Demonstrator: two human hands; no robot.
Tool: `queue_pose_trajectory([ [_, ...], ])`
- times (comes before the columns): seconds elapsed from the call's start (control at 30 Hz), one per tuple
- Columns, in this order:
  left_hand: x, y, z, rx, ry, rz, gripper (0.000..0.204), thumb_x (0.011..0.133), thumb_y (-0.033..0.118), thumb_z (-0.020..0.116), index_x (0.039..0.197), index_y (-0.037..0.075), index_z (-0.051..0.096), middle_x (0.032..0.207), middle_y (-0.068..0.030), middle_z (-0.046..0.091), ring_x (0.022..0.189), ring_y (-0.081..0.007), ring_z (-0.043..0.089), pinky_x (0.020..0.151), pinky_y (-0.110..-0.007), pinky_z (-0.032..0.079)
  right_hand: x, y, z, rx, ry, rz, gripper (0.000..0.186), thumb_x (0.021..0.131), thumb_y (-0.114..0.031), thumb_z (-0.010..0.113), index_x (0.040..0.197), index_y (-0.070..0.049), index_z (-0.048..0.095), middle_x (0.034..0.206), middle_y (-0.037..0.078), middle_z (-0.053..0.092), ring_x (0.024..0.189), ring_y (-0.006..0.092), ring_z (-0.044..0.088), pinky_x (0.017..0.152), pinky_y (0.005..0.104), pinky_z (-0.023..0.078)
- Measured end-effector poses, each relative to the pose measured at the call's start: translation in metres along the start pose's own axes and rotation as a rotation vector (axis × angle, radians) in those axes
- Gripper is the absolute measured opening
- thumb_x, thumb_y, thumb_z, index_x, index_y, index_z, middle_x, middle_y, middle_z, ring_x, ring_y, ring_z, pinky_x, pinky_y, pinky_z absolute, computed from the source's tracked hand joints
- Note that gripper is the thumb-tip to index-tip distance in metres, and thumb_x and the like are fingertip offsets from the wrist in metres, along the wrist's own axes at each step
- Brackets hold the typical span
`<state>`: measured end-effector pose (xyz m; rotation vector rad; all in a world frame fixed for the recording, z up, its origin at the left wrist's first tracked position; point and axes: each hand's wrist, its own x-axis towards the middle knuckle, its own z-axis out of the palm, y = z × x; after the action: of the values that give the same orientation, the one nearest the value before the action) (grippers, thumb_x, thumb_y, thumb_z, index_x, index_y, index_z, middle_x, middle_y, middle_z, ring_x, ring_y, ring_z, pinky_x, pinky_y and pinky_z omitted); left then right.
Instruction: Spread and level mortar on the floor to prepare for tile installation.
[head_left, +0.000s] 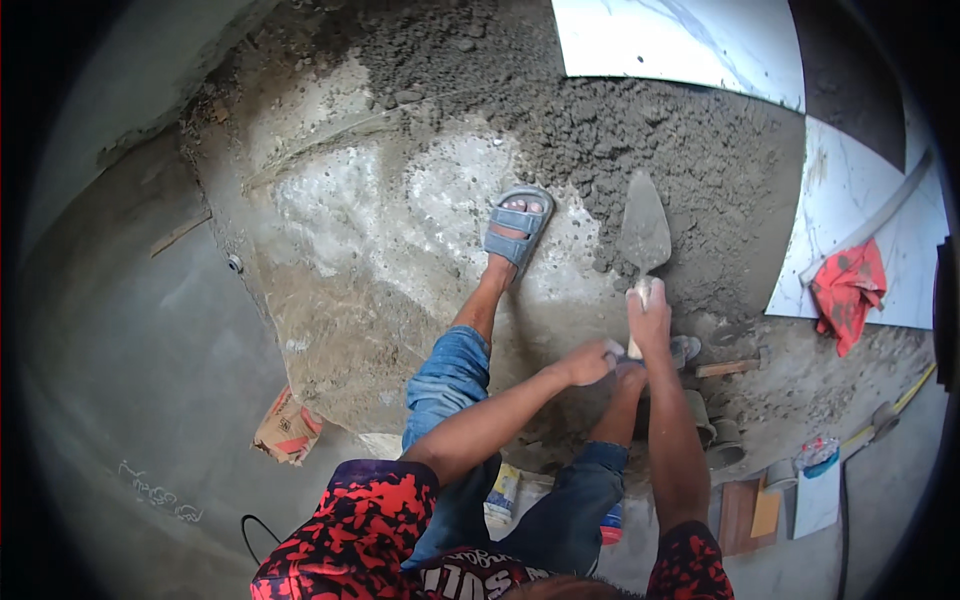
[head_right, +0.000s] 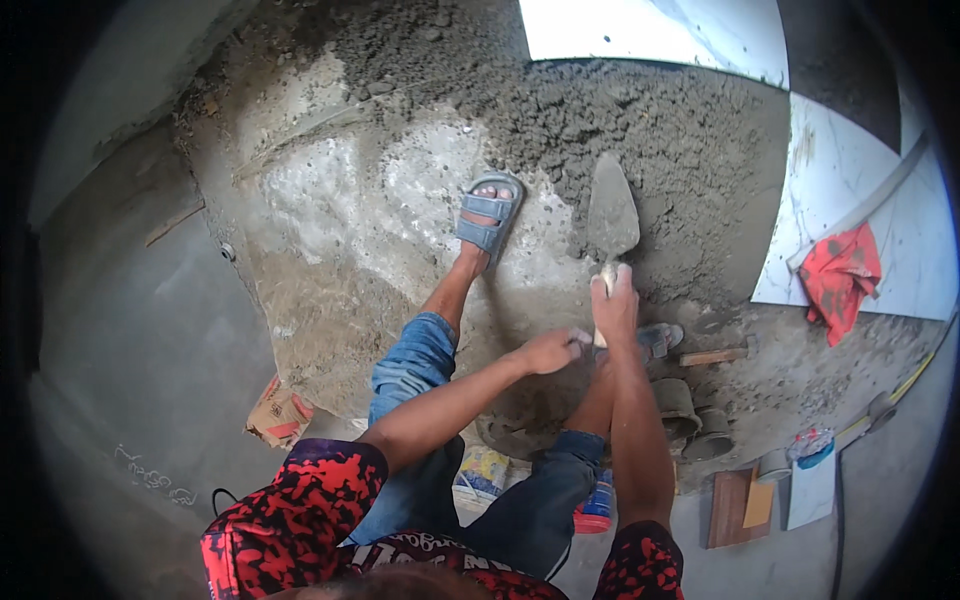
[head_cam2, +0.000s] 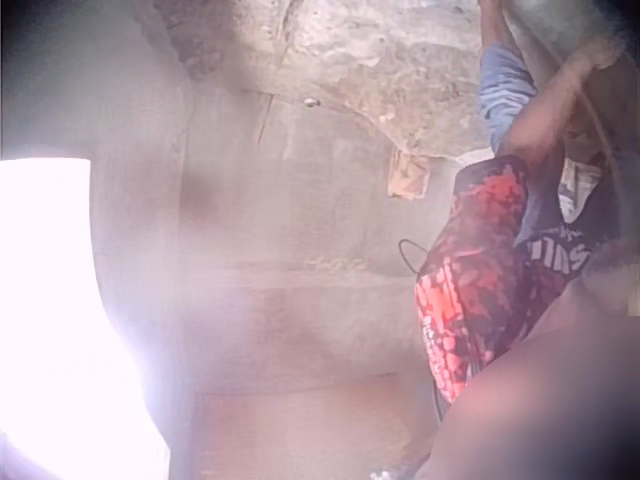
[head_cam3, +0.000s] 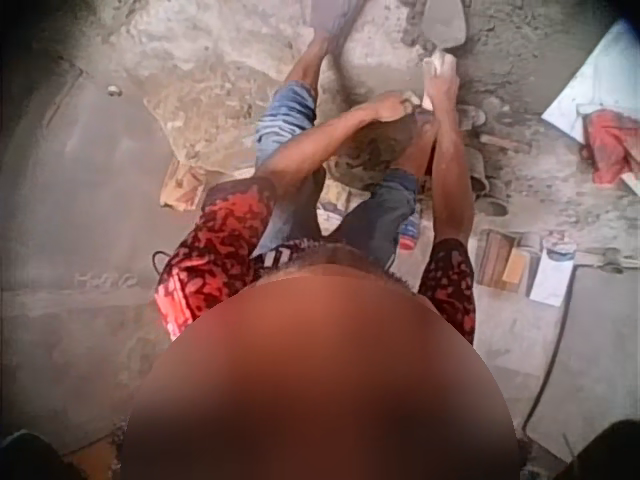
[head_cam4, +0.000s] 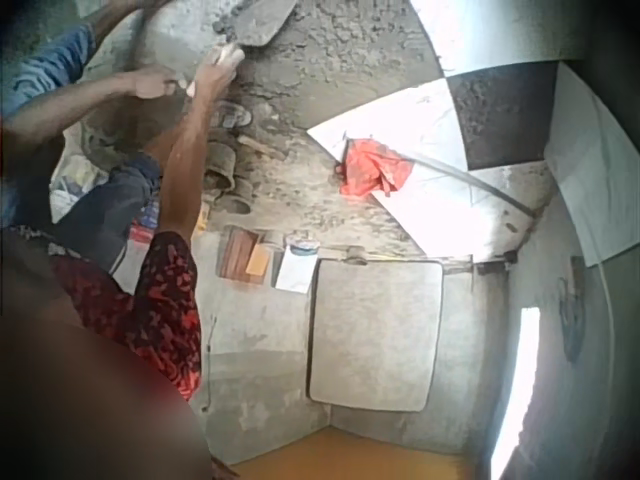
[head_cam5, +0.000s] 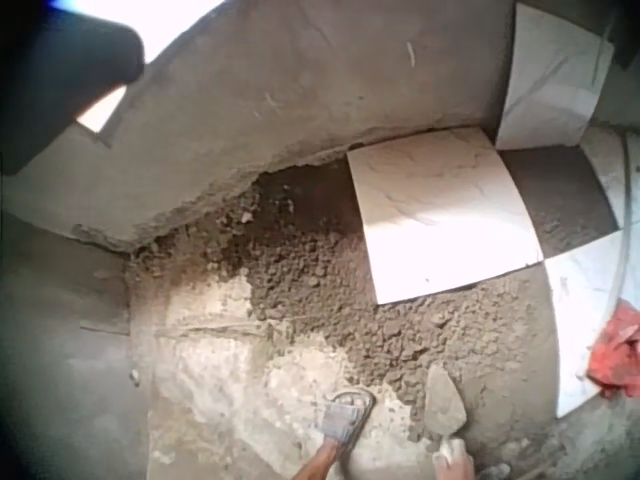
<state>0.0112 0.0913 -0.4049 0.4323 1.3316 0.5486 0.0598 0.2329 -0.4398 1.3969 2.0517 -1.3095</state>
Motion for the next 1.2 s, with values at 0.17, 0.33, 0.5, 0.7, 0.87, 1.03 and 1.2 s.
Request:
queue_pose_trajectory([
  [0.17,-0.037,0.024,-0.045,-0.113,0.237,-0.035,0.03,0.085,0.023,0.046,0.104,0.003,0.06,0.099,-0.0225,0.062,0.098,-0.0382,0.057,0.085,-0.042,0.044,-0.045,-0.045,-0.009,0.104,-0.036,0.144,0.045,0.085,-0.032,0.056,0.114,0.001,0.045,0.093,0.028,0.058,0.083,0.0458,0.057,0.073,0.0472,0.045],
  [0.33,-0.079,0.014,-0.115,0.063,0.296,0.065,0.031,0.086,0.026,0.047,0.104,0.004,0.06,0.103,-0.0204,0.062,0.101,-0.0358,0.057,0.087,-0.041,0.043,-0.064,-0.033,-0.002,-0.077,0.038,0.163,0.049,0.086,-0.034,0.055,0.12,-0.002,0.042,0.096,0.028,0.058,0.084,0.0452,0.057,0.076,0.0468,0.045],
  [0.5,-0.155,-0.046,-0.22,0.131,0.547,-0.039,0.034,0.087,0.027,0.05,0.106,0.003,0.061,0.108,-0.0198,0.061,0.103,-0.0349,0.057,0.09,-0.039,0.043,-0.064,-0.089,0.003,0.101,0.171,0.054,0.05,0.083,-0.026,0.061,0.125,-0.01,0.04,0.106,0.024,0.06,0.095,0.0422,0.058,0.081,0.0446,0.046],
  [0.7,-0.295,-0.117,-0.25,-0.299,0.723,-0.453,0.034,0.09,0.03,0.048,0.115,0.007,0.054,0.11,-0.0096,0.062,0.098,-0.0192,0.058,0.081,-0.034,0.043,-0.047,-0.145,0.015,0.011,-0.075,0.162,0.044,0.083,-0.034,0.053,0.117,-0.007,0.047,0.104,0.027,0.059,0.1,0.0443,0.055,0.084,0.0494,0.044],
  [0.87,-0.363,-0.11,-0.228,-0.436,0.87,-0.568,0.037,0.091,0.031,0.048,0.114,0.002,0.052,0.107,-0.0118,0.059,0.097,-0.0211,0.056,0.081,-0.033,0.043,-0.061,-0.183,0.032,-0.069,-0.271,0.073,0.055,0.084,-0.036,0.054,0.128,-0.007,0.04,0.105,0.029,0.058,0.099,0.0435,0.056,0.085,0.0505,0.043],
  [1.03,-0.349,-0.11,-0.3,-0.125,0.905,-0.402,0.043,0.092,0.028,0.048,0.124,-0.001,0.047,0.118,-0.0181,0.054,0.109,-0.0244,0.051,0.092,-0.034,0.039,-0.058,-0.19,0.067,-0.12,-0.185,0.124,0.05,0.086,-0.039,0.05,0.127,-0.012,0.04,0.107,0.025,0.06,0.098,0.0452,0.057,0.083,0.0607,0.04],
  [1.2,-0.273,-0.103,-0.426,0.024,1.036,-0.199,0.049,0.092,0.028,0.047,0.128,-0.005,0.041,0.125,-0.0221,0.05,0.119,-0.0288,0.047,0.101,-0.036,0.035,0.011,-0.256,0.075,-0.03,-0.134,0.073,0.047,0.087,-0.036,0.051,0.125,-0.011,0.04,0.103,0.028,0.059,0.094,0.0471,0.056,0.079,0.0548,0.043],
])
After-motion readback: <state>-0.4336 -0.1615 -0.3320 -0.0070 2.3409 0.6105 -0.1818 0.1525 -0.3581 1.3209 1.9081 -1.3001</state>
